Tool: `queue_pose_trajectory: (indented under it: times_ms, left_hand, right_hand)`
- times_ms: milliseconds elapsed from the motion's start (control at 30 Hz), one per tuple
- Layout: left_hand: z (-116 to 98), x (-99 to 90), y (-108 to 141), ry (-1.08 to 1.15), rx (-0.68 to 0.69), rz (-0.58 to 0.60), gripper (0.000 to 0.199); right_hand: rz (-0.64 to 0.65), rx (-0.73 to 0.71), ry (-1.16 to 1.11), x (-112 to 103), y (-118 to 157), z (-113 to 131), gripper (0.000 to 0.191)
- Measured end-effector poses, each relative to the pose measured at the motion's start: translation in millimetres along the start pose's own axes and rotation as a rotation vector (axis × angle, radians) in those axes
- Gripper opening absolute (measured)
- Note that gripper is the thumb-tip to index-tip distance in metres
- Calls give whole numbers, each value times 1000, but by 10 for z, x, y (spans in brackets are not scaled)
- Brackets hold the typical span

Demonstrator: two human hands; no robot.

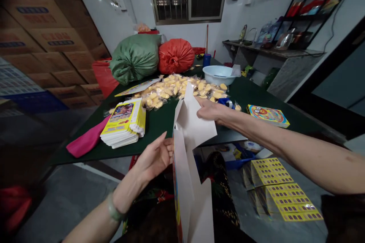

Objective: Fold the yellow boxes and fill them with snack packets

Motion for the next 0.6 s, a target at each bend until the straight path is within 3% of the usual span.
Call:
queue_pose_trajectory:
  times_ms: [100,233,333,467,600]
  left_hand:
    - [-151,11,-50,237,86,-60,20]
    - [-591,-414,102,364,203,-160,23]
    - [-686,-617,223,366,188,-170,25]
    - [-530,-475,192,414,129,-164,26]
    - [-460,-286,14,481,130,-91,18]
  right_hand:
    - [5,28,15,-94,-19,-9,75]
    - [33,-66,155,-256,314,-45,82]
    - [47,-16,284,-201,683,-150,78]
    - [-104,-147,517,-10,904,-78,81]
    - [-228,-181,526,54,792,-84,92]
Point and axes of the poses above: each hand's wrist, its own y-axis away from the middle knuckle, its own x-axis out of the palm, z = x × y, the point moved 7 cm from there along -y, towards the middle knuckle, and after that the axes turned 2 degrees about x, right-handed, at the moved point
